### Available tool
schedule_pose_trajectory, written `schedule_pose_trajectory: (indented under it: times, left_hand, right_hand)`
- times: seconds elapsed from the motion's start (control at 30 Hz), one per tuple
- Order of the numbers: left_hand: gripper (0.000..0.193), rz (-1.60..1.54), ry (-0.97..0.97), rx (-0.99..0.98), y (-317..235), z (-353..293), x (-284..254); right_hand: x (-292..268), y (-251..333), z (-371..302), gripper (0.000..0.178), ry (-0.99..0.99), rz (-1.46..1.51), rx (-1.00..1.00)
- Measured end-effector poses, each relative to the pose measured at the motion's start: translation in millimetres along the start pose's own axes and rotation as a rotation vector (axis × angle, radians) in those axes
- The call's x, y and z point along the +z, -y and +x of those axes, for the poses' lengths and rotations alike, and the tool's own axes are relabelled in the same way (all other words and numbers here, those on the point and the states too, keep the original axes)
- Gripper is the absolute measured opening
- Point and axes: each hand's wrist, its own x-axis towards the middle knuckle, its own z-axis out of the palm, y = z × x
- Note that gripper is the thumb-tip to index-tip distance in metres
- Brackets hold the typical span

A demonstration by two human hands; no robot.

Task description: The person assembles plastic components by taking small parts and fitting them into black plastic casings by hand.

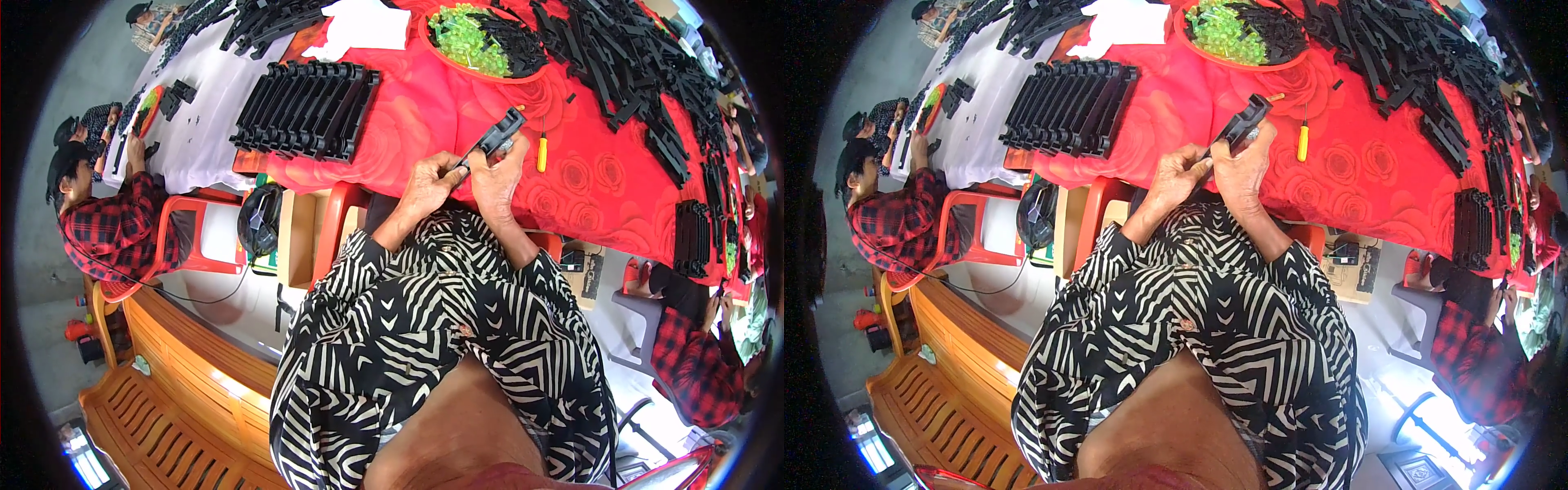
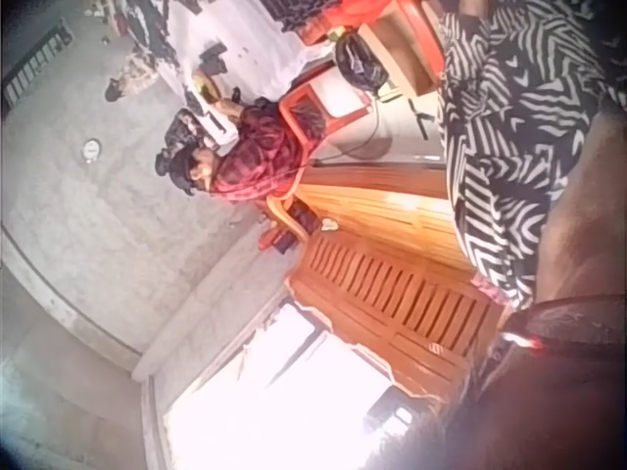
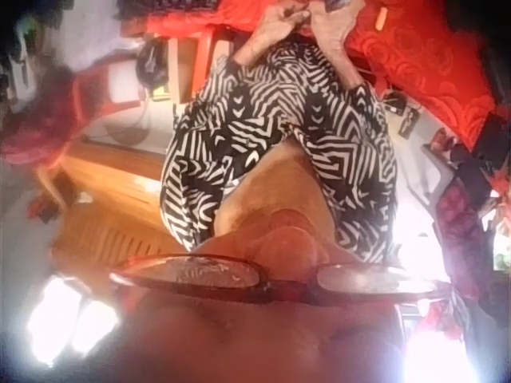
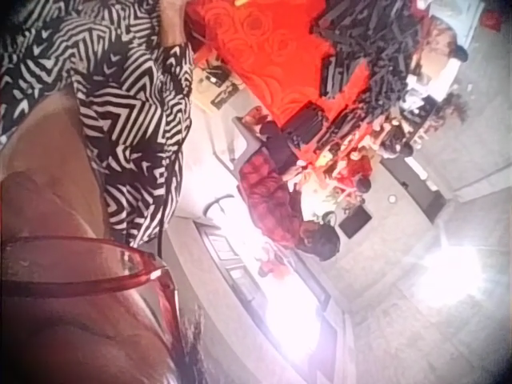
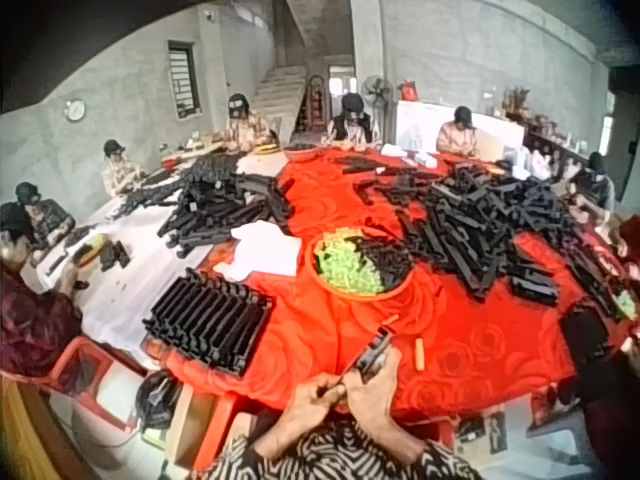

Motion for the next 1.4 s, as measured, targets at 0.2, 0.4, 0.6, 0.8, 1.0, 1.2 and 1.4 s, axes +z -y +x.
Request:
schedule_pose_trajectory:
  times: [0.2, 0.4, 0.6, 0.8, 1.0, 1.2, 1.4]
  left_hand:
    - [0.006, -0.02, -0.028, -0.016, -8.7, -0.5, 0.3]
    - [0.031, -0.167, 0.355, -0.058, -8.3, 1.6, -18.8]
    - [0.032, -0.486, 0.355, -0.117, 1.6, -1.7, -12.9]
    - [0.029, -0.549, 0.295, -0.179, -7.9, -3.0, -10.0]
    - [0.029, -0.539, 0.315, -0.119, -1.4, -1.4, -10.3]
    - [0.027, -0.615, 0.273, -0.204, -2.3, 0.3, -10.1]
    - [0.027, -0.595, 0.264, -0.176, -2.5, -1.8, -9.1]
  right_hand:
    - [-4.1, 2.7, 5.1, 0.049, 0.029, 0.014, -0.001]
    - [-12.8, -1.5, 14.6, 0.054, 0.064, -0.033, 0.036]
    - [-10.4, -1.7, 6.0, 0.059, 0.013, -0.245, -0.149]
    - [-22.7, -4.2, 8.2, 0.052, 0.097, -0.291, -0.327]
    - [-33.1, 15.8, 6.9, 0.048, 0.171, -0.386, -0.339]
    - [-40.7, 33.4, 5.3, 0.043, 0.184, -0.619, -0.441]
    - [-50.9, 40.3, 11.5, 0.024, 0.185, -0.505, -0.441]
